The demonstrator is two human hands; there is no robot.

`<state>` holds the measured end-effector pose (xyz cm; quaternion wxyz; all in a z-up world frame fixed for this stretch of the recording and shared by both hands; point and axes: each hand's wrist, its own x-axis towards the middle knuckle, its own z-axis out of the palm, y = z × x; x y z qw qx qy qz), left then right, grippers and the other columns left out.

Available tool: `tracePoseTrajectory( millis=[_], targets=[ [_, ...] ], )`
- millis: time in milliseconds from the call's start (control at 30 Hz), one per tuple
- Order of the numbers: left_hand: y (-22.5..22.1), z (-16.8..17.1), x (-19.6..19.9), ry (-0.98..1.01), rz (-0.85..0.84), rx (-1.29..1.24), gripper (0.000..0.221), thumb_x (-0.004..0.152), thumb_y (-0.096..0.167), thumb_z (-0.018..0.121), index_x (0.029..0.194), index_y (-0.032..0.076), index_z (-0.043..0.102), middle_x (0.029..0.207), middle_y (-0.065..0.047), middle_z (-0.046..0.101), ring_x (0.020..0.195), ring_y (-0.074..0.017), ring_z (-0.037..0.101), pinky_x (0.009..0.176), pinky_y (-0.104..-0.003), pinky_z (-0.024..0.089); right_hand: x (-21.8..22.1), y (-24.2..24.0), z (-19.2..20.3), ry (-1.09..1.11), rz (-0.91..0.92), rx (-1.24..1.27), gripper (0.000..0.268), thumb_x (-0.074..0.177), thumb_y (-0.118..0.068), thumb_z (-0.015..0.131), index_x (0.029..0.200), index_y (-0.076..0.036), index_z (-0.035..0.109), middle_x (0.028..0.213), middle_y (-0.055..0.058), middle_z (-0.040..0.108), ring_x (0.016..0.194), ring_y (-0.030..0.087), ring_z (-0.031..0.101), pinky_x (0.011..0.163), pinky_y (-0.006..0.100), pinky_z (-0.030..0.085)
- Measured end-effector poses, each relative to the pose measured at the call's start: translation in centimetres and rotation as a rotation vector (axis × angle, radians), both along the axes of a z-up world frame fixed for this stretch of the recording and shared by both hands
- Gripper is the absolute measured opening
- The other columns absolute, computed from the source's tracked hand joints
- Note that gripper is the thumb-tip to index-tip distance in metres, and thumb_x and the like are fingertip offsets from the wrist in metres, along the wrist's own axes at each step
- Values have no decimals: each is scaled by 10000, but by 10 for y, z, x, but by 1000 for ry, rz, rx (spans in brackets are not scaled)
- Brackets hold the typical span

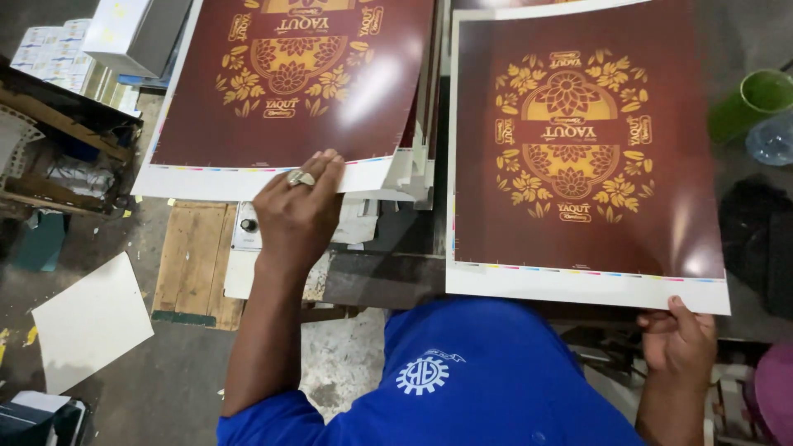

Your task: The person repeatedly picks up a large printed sheet from a stack on the left and places it onto a stack on the right. The sheets feature a maroon and gold design. The person handles the sheets one at a time throughout the clip.

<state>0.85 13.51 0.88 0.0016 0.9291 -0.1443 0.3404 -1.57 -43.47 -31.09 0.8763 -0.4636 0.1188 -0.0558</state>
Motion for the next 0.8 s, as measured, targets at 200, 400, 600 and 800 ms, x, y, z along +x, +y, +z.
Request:
tracePoseTrajectory(
  millis=[200,400,600,800],
  targets=[
    [2,-4,-7,199,-37,95,349,868,93,750,1213,48,728,1260,-135,743,1158,-274,726,931,-403,592,-5,9,-11,57,-13,-15,118,1094,-20,565,1204,-63,573,1018,88,700,859,203,680,633,370,531],
    [2,9,-12,352,-37,26,423,861,136,765,1255,-1,698,1323,-162,704,1216,-289,684,956,-415,566,5,18,-12,77,9,-104,159,1113,-31,574,1270,-31,556,1072,94,685,874,190,680,653,370,576],
    [2,10,-14,339,-51,-5,430,840,131,767,1247,7,701,1315,-162,708,1207,-291,692,936,-415,573,53,40,-12,146,71,-274,317,1099,-87,554,1411,-57,505,1125,107,671,851,205,691,601,353,568],
    [12,7,-12,224,-36,-35,346,913,45,713,1258,27,707,1253,-154,747,1043,-262,758,837,-384,606,102,51,-1,177,151,-232,369,1127,-145,519,1468,-25,443,1135,136,689,902,243,735,633,349,578]
  ],
)
